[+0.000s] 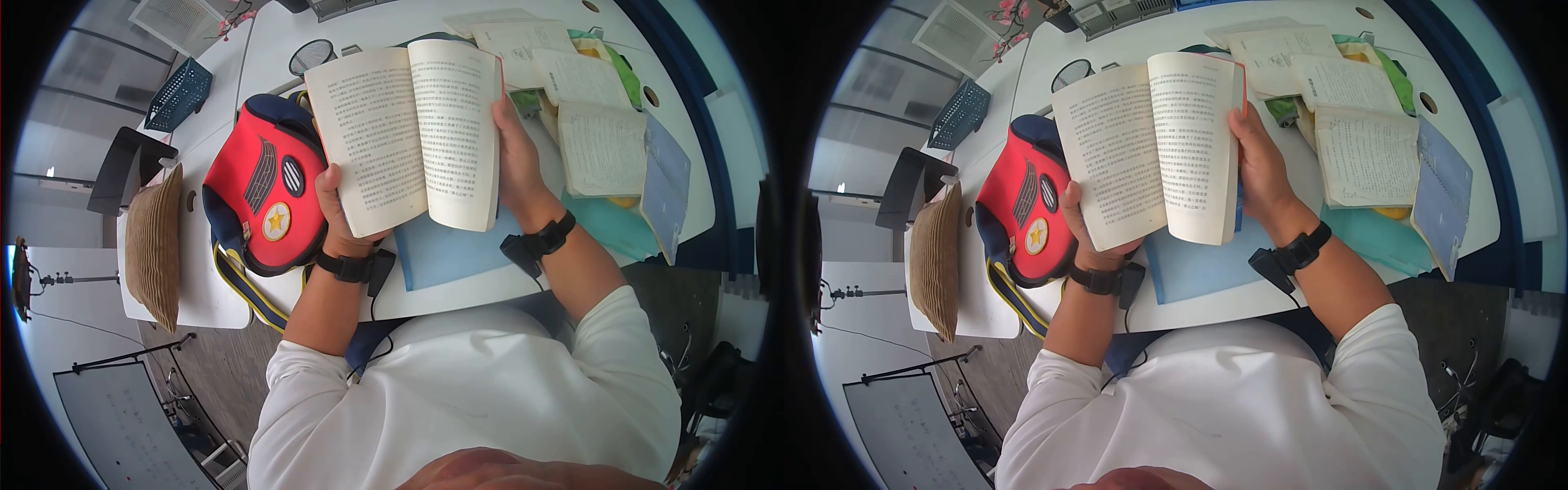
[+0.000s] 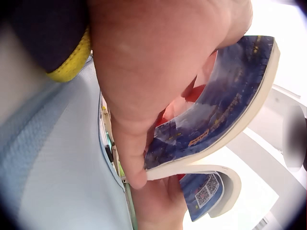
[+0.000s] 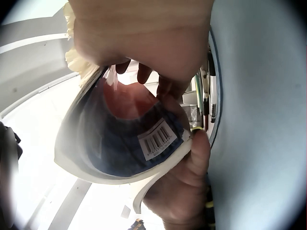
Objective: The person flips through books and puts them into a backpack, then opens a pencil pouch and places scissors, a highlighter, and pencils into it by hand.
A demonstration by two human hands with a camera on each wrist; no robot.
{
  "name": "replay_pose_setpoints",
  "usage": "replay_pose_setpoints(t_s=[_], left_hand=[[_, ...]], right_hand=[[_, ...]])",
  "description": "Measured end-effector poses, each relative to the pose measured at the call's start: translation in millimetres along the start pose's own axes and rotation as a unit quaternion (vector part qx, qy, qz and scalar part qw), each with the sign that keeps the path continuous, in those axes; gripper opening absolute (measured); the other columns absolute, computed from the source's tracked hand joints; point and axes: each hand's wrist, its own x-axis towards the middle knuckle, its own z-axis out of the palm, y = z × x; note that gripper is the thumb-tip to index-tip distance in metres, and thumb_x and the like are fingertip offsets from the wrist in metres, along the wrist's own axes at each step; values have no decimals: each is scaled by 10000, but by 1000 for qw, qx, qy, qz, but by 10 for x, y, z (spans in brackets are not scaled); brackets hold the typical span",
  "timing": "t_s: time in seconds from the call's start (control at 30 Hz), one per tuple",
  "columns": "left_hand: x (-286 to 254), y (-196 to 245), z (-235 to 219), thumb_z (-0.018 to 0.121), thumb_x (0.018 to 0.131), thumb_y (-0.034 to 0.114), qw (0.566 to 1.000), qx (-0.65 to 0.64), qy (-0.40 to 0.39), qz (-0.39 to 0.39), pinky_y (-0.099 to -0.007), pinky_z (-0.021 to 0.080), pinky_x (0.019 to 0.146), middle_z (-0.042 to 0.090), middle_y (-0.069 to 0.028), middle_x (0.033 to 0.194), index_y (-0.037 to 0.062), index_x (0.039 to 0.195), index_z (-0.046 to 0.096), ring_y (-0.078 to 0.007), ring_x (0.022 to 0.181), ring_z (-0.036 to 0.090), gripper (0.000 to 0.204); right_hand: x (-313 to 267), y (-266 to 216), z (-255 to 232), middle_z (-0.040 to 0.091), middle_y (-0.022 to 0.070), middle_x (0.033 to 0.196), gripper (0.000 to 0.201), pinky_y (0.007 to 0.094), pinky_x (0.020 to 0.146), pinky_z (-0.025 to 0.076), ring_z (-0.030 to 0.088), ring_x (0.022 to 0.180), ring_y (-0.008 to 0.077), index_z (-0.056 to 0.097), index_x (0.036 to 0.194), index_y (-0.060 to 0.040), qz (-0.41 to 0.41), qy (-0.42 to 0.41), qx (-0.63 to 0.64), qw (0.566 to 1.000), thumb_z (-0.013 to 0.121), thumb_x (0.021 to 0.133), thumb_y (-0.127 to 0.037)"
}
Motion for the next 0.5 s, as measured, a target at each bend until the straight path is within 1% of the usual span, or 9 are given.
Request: replay_pose_setpoints(t_s=[0.13, 0.2, 0.27, 0.3, 0.33, 0.37, 0.43, 0.47, 0.5], left_hand=[[8, -4, -6, 744, 849, 569, 1000, -9, 16, 12, -576, 503, 1125, 516, -202, 1557, 86, 1621, 373, -418, 1405, 545, 983], [18, -10, -16, 725, 866, 579, 1000, -6, 7, 16, -575, 503, 1126, 523, -189, 1557, 95, 1617, 387, -407, 1404, 549, 955], [13, -16, -82, 706, 884, 589, 1000, -2, 0, 20, -573, 503, 1126, 530, -176, 1557, 104, 1613, 402, -396, 1404, 553, 928], [17, -32, -167, 678, 905, 609, 999, -24, -16, 21, -571, 504, 1126, 534, -162, 1559, 115, 1615, 408, -382, 1403, 558, 907], [19, -47, -219, 650, 927, 629, 998, -47, -32, 21, -570, 504, 1126, 537, -149, 1562, 126, 1618, 414, -369, 1401, 563, 887], [19, -45, -199, 650, 927, 629, 998, -47, -32, 21, -570, 504, 1126, 537, -149, 1562, 126, 1618, 414, -369, 1401, 563, 887], [17, -30, -139, 607, 936, 724, 998, -49, -48, 6, -559, 501, 1132, 532, -133, 1574, 141, 1630, 405, -341, 1405, 565, 928], [17, -27, -134, 607, 936, 724, 998, -49, -48, 6, -559, 501, 1132, 532, -133, 1574, 141, 1630, 405, -341, 1405, 565, 928], [16, -26, -133, 603, 918, 769, 999, -18, -29, 19, -553, 500, 1135, 527, -133, 1578, 141, 1634, 397, -337, 1410, 560, 975]], right_hand=[[19, -21, -65, 672, 81, 1301, 531, 308, 1007, 537, 659, 1150, 126, 528, 1457, -47, 15, -17, 8, 1000, 471, 1141, -470], [-13, -46, 15, 695, 70, 1238, 482, 299, 984, 539, 666, 1119, 120, 589, 1371, -47, -27, -7, -29, 999, 482, 1142, -458], [22, -34, -32, 704, 63, 1204, 468, 292, 967, 540, 670, 1094, 114, 611, 1330, -48, -3, 3, -8, 1000, 488, 1140, -458], [38, -22, -54, 713, 56, 1169, 458, 285, 950, 540, 674, 1070, 108, 633, 1289, -49, 19, 13, 13, 1000, 494, 1138, -458], [40, -7, -63, 713, 37, 1114, 435, 278, 916, 539, 671, 1010, 96, 649, 1246, -54, 17, 16, 25, 999, 497, 1139, -448], [40, -1, -80, 713, 37, 1114, 435, 278, 916, 539, 671, 1010, 96, 649, 1246, -54, 17, 17, 25, 999, 497, 1139, -448], [43, 0, -107, 704, 25, 1092, 425, 271, 894, 535, 658, 979, 84, 648, 1244, -58, 21, 22, -15, 999, 497, 1140, -442], [43, -5, -94, 704, 25, 1092, 425, 271, 894, 535, 658, 979, 84, 648, 1244, -58, 22, 22, -15, 999, 497, 1140, -442], [41, -15, -68, 701, 22, 1087, 427, 268, 886, 532, 653, 969, 82, 646, 1247, -59, 24, 24, -7, 999, 496, 1141, -444]])
